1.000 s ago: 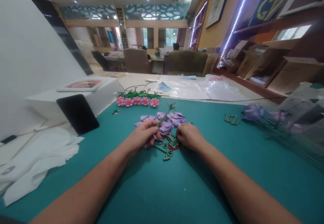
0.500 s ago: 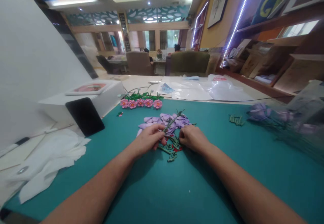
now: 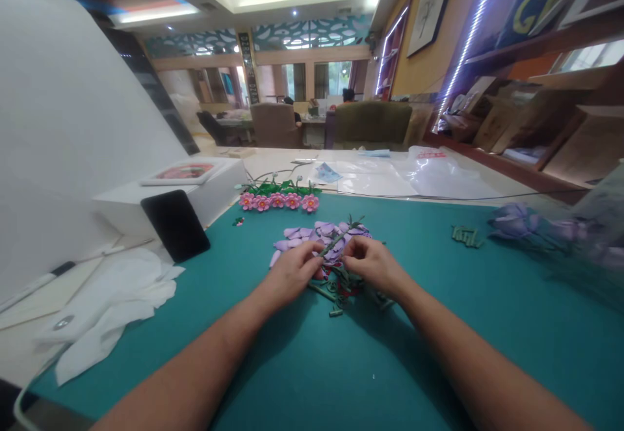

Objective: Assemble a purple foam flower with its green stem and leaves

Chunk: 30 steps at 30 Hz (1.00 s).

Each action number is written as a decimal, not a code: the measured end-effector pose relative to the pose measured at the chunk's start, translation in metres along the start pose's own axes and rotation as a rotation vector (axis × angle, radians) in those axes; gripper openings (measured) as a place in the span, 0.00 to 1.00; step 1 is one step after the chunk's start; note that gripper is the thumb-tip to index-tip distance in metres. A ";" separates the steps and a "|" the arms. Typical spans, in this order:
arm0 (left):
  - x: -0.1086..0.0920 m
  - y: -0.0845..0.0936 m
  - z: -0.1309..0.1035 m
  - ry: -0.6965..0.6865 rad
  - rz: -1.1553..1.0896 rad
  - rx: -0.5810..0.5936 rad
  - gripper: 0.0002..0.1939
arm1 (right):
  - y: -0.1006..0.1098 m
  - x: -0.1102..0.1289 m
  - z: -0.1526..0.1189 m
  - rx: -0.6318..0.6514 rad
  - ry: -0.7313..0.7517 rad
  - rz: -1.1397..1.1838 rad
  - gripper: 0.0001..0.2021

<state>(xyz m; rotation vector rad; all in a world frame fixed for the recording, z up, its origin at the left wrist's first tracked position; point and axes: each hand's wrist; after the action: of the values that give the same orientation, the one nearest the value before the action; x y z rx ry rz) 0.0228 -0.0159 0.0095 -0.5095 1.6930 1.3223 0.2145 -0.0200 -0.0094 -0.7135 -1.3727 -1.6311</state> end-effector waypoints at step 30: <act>0.000 -0.003 -0.004 -0.143 0.342 -0.153 0.14 | -0.021 0.017 -0.009 0.023 -0.273 0.516 0.14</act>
<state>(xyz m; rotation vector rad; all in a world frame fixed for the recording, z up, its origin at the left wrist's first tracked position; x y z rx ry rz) 0.0235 -0.0211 0.0082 -0.2080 1.6147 1.7016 0.1892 -0.0329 -0.0075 -1.1977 -1.2531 -1.1369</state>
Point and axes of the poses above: each hand's wrist, its own z-axis towards the middle knuckle, its own y-axis out of the back of the hand, x = y × z, and after that the axes turned 6 degrees about y, right-handed
